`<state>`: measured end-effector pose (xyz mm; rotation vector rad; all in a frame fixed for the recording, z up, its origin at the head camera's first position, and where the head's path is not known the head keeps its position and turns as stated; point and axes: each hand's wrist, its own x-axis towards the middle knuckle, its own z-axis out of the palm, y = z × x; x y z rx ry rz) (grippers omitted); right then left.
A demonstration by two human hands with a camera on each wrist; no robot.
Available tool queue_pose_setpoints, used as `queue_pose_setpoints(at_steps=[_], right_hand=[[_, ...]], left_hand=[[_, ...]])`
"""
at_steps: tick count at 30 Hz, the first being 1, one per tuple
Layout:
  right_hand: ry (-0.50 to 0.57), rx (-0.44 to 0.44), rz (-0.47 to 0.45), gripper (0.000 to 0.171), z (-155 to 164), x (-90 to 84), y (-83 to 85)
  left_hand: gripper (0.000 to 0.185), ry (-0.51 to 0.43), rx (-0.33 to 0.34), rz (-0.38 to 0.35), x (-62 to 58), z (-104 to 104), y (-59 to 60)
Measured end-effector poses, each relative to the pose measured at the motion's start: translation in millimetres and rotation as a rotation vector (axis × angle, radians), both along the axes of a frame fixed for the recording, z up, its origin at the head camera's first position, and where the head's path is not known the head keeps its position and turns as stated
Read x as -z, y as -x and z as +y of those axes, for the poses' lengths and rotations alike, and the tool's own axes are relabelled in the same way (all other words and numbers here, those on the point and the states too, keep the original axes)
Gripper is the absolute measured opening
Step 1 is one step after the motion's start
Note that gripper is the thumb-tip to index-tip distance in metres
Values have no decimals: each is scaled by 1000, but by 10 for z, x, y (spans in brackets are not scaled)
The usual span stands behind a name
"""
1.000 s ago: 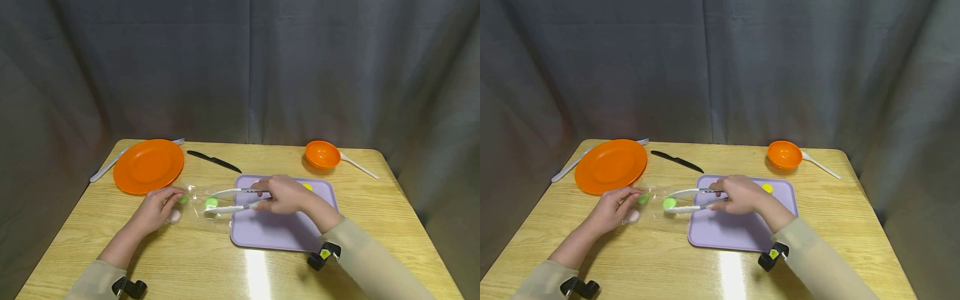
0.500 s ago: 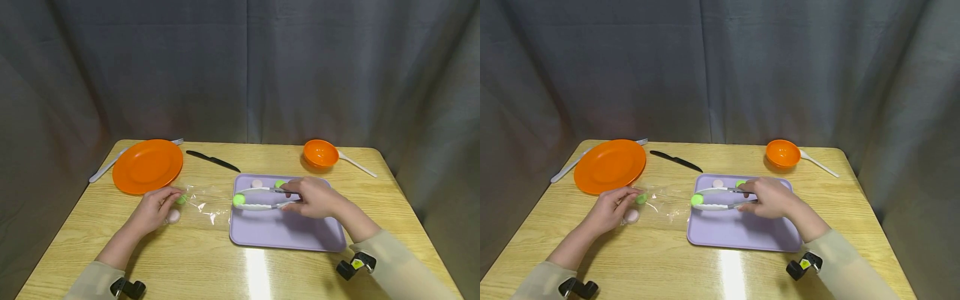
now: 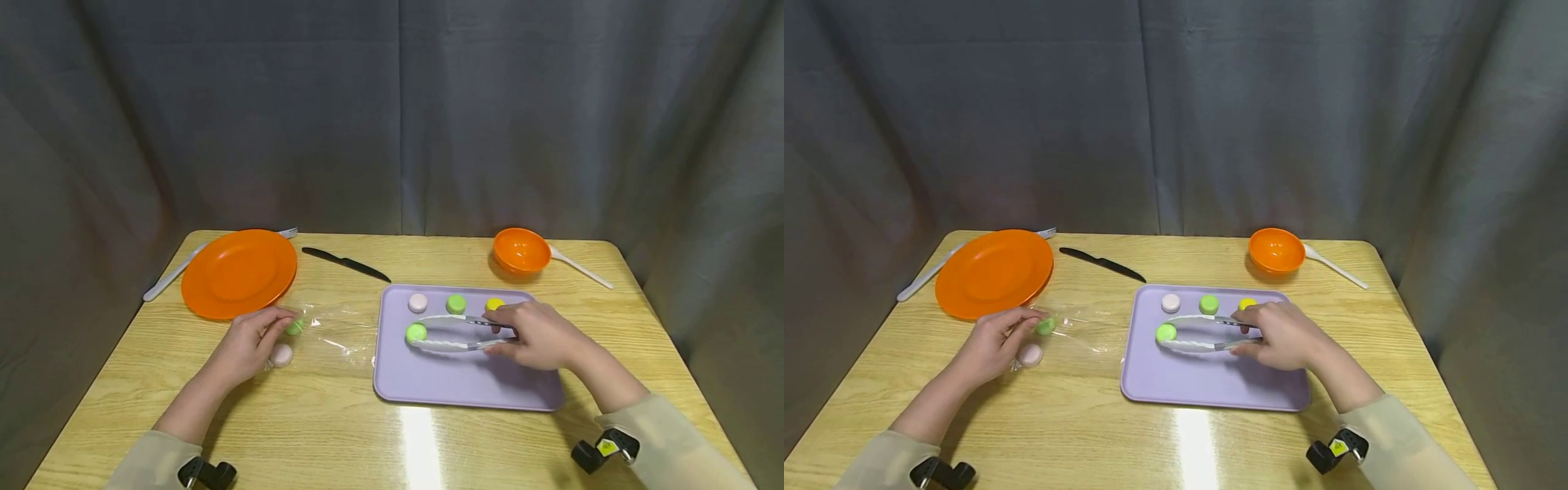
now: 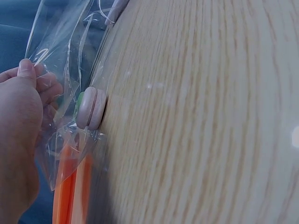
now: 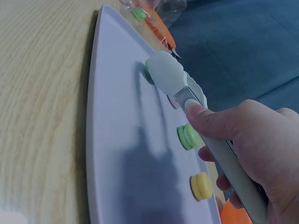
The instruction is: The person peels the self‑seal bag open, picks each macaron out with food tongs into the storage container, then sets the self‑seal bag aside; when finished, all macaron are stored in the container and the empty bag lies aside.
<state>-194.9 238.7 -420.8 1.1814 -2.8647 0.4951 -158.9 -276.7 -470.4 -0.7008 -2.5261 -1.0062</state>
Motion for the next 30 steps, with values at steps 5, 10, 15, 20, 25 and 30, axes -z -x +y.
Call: queue_pose_setpoints(at_steps=[5,10,15,20,25,30], right_hand=[[-5,12,-18,46,11,29,-8],[8,16,-14,42,0,-9,-11],[67,-22,23,43,-109,-102,-13],[111,-81,72,40,-311,-143,-32],[93,-84,62,32,-551,-118,-22],[62,-77,25,38,-802,-75,5]], left_hand=[[22,-2,2,1,10,-14,-6],[21,10,-5,-15,0,-17,-3],[20,21,-17,-20,-23,-7,0],[19,19,-8,-19,-31,3,12],[18,15,0,-21,-22,2,22],[18,13,0,-17,-22,3,13]])
